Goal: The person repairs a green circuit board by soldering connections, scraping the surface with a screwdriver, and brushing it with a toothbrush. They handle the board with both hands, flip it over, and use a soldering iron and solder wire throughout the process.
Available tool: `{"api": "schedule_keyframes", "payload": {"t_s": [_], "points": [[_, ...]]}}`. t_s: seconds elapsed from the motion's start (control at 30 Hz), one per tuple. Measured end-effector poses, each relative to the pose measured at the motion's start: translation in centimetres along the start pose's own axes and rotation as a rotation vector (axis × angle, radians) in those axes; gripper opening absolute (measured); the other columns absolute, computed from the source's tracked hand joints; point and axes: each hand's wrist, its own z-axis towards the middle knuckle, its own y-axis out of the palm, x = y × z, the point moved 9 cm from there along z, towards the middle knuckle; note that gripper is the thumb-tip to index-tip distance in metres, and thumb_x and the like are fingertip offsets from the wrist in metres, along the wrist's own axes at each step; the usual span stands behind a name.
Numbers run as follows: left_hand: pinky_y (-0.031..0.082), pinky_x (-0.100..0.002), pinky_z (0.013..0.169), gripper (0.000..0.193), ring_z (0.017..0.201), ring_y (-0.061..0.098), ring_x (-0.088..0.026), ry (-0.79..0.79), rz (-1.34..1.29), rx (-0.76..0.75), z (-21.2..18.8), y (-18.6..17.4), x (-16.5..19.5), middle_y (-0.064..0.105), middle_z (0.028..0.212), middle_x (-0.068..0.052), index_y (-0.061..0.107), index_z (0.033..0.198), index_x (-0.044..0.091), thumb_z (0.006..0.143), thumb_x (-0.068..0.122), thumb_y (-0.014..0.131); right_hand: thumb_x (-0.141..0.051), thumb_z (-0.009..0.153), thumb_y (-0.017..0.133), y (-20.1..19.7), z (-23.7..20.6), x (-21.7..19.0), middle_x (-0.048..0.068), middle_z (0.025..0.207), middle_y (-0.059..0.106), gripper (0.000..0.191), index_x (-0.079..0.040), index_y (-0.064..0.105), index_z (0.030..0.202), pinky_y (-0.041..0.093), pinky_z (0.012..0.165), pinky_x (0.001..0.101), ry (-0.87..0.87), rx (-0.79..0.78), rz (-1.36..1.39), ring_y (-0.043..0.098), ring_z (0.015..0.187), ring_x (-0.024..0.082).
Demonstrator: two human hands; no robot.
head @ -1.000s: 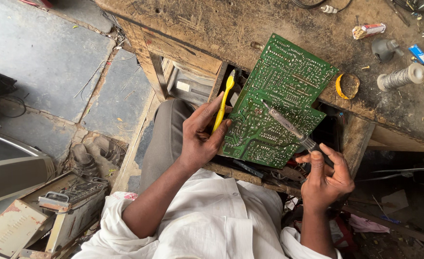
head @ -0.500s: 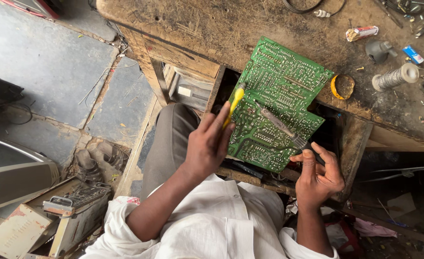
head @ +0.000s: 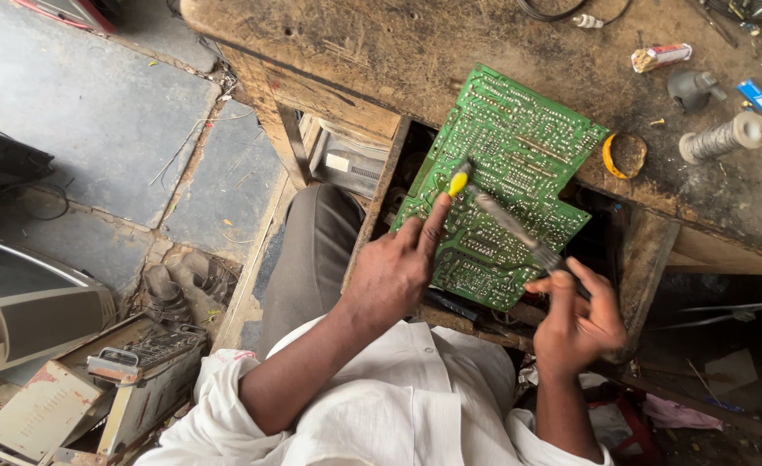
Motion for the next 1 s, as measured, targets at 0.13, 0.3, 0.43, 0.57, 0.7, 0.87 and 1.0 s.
{"api": "schedule_keyframes", "payload": {"t_s": [0.13, 0.3, 0.43, 0.57, 0.7, 0.87, 1.0], "points": [[0.055, -0.038, 0.057, 0.063, 0.061, 0.066, -0.026, 0.033, -0.202, -0.419, -1.6, 0.2, 1.3, 0.068, 0.088, -0.019, 0.027, 0.163, 0.007, 0.107, 0.012, 0.055, 0.003, 0.110, 0.059, -3.3, 0.2, -0.1, 0.022, 0.099, 0.067, 0.014, 0.011, 0.062, 0.122, 0.065, 0.063, 0.0399, -0.099, 0.248, 0.221, 0.069, 0.069, 0.020], [0.053, -0.042, 0.049, 0.079, 0.061, 0.067, -0.031, 0.027, -0.130, -0.043, 0.4, -3.6, 0.5, 0.070, 0.099, -0.023, 0.027, 0.159, -0.004, 0.089, 0.004, 0.062, 0.000, 0.120, 0.060, -5.0, 0.4, -0.6, 0.026, 0.099, 0.069, 0.014, 0.011, 0.059, 0.129, 0.062, 0.066, 0.0390, -0.114, 0.242, 0.222, 0.067, 0.071, 0.021], [0.055, -0.042, 0.049, 0.074, 0.059, 0.067, -0.031, 0.071, -0.119, 0.019, 0.1, -3.3, 1.5, 0.071, 0.098, -0.026, 0.033, 0.159, 0.001, 0.092, 0.006, 0.063, -0.001, 0.118, 0.062, -4.9, -0.1, -0.9, 0.026, 0.099, 0.069, 0.014, 0.010, 0.059, 0.126, 0.062, 0.065, 0.0390, -0.099, 0.220, 0.219, 0.067, 0.072, 0.020], [0.056, -0.042, 0.049, 0.074, 0.056, 0.065, -0.027, 0.029, -0.095, -0.292, 0.4, -0.9, 0.5, 0.070, 0.078, -0.018, 0.031, 0.163, 0.001, 0.095, 0.004, 0.059, -0.002, 0.116, 0.062, -4.4, -0.2, -1.3, 0.025, 0.097, 0.069, 0.016, 0.010, 0.060, 0.126, 0.063, 0.064, 0.0402, -0.089, 0.184, 0.204, 0.067, 0.070, 0.020], [0.053, -0.032, 0.056, 0.049, 0.052, 0.059, -0.016, 0.002, -0.654, -0.286, -0.6, -2.5, -0.8, 0.075, 0.078, -0.013, 0.055, 0.151, 0.016, 0.103, 0.016, 0.065, 0.000, 0.114, 0.063, -3.9, -0.2, -1.4, 0.023, 0.095, 0.069, 0.014, 0.012, 0.060, 0.122, 0.064, 0.067, 0.0421, -0.077, 0.149, 0.200, 0.067, 0.071, 0.021], [0.047, -0.027, 0.063, 0.058, 0.076, 0.051, -0.005, -0.190, -1.028, 0.423, -0.3, -4.9, -5.9, 0.069, 0.101, -0.007, 0.049, 0.159, 0.009, 0.106, 0.003, 0.071, 0.000, 0.114, 0.065, -2.7, -0.4, -0.9, 0.019, 0.089, 0.067, 0.016, 0.012, 0.062, 0.124, 0.064, 0.067, 0.0407, -0.010, 0.087, 0.221, 0.068, 0.069, 0.021], [0.049, -0.025, 0.072, 0.066, 0.086, 0.054, -0.007, -0.249, -1.017, 0.532, 0.1, -2.7, -7.2, 0.061, 0.107, -0.007, 0.046, 0.156, 0.007, 0.097, 0.001, 0.074, 0.000, 0.108, 0.065, -2.3, -0.3, -0.4, 0.019, 0.088, 0.067, 0.020, 0.014, 0.062, 0.122, 0.055, 0.054, 0.0326, 0.061, 0.088, 0.087, 0.068, 0.065, 0.021]]}}
